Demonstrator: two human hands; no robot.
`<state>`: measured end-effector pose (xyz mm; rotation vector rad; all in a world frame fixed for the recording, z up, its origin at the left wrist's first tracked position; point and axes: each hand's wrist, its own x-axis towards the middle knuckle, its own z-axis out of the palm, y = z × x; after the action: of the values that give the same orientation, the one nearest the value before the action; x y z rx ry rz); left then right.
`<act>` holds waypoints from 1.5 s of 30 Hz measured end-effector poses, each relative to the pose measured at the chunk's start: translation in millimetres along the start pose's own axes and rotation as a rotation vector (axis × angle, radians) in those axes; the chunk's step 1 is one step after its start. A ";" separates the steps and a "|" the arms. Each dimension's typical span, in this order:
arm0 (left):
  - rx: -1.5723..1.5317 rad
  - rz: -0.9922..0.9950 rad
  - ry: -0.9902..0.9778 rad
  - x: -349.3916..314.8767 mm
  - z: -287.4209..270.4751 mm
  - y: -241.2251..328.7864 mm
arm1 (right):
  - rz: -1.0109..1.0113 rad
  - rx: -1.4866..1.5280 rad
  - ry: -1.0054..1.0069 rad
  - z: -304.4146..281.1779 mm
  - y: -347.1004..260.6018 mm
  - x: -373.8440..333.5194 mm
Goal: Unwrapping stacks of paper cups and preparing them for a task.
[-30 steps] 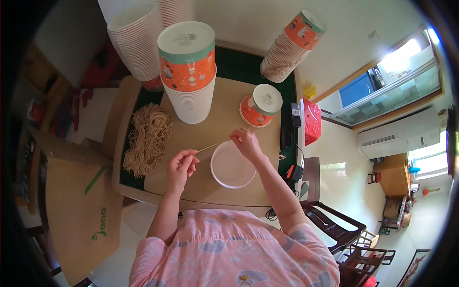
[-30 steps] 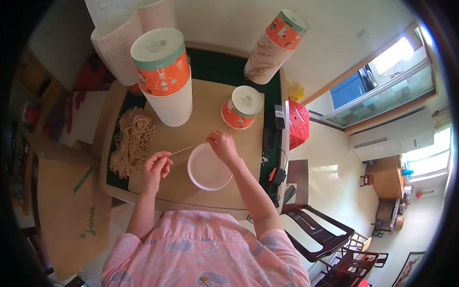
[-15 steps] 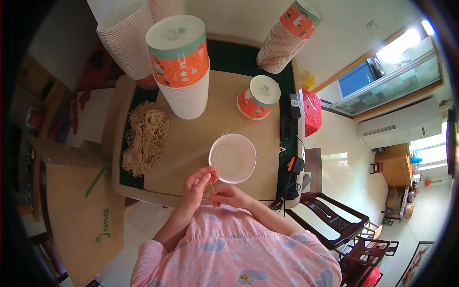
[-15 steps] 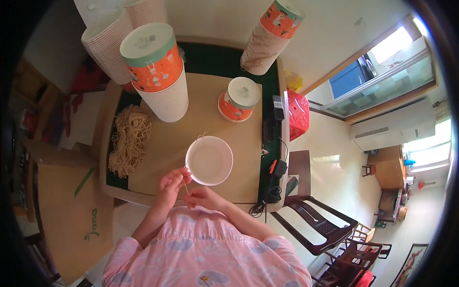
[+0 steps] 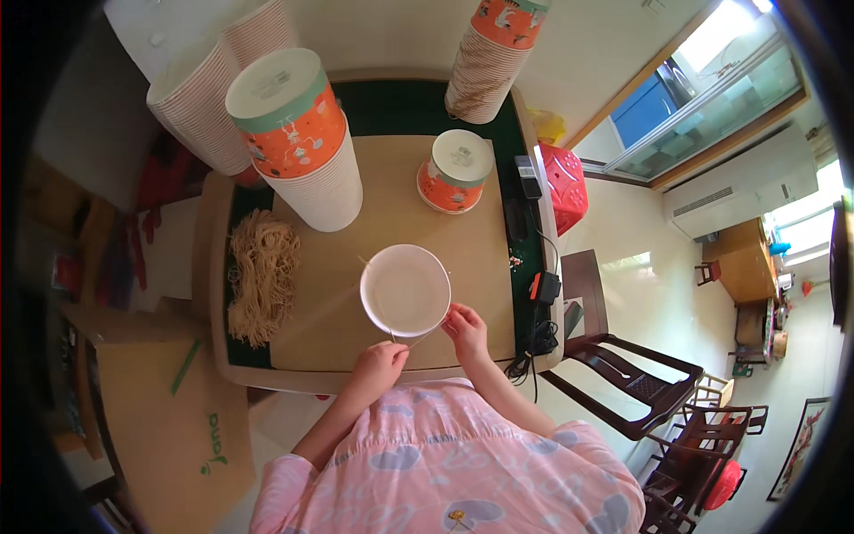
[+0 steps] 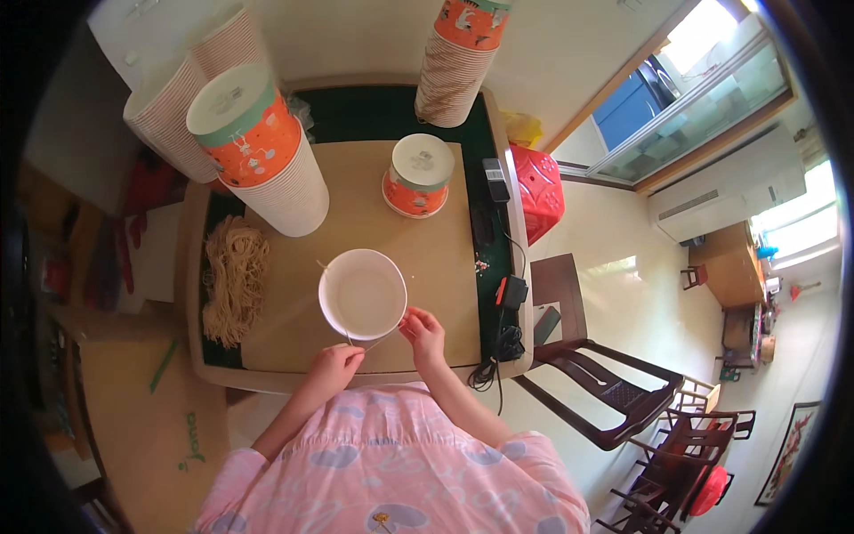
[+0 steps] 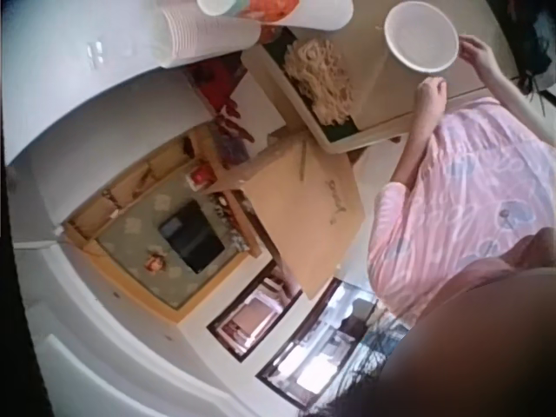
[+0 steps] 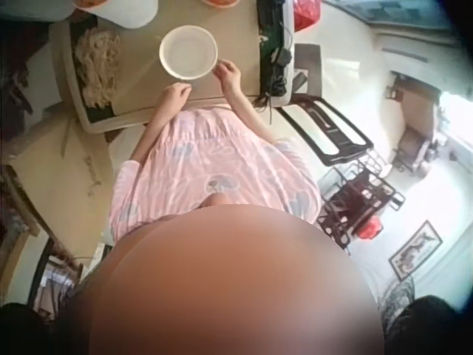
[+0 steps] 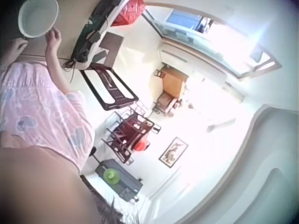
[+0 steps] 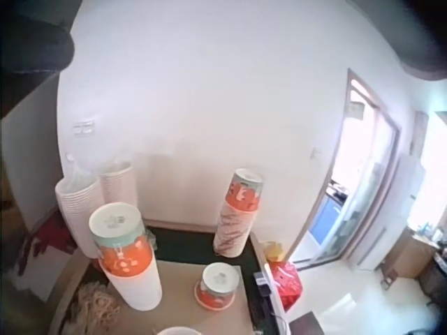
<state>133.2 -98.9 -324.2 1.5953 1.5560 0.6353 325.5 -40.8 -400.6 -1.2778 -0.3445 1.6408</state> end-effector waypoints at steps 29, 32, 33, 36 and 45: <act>-0.113 0.149 0.142 49.2 18.9 25.1 | -0.360 -0.671 -0.384 27.0 -46.2 -50.3; -0.113 0.147 0.124 50.7 19.9 24.5 | -0.493 -0.778 -0.284 28.1 -48.5 -53.0; -0.127 0.114 0.113 51.5 21.3 25.2 | -0.503 -0.839 -0.242 28.1 -50.3 -52.1; -0.033 0.192 0.221 60.6 31.0 28.4 | -0.472 -0.841 -0.164 17.9 -45.9 -41.9; 0.042 0.024 0.291 76.0 10.1 12.7 | -0.273 -0.588 -0.128 24.3 -30.4 -20.0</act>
<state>157.5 -25.6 -332.8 1.6088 1.7714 0.8856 319.6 -34.8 -357.7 -1.4679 -1.0930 1.4338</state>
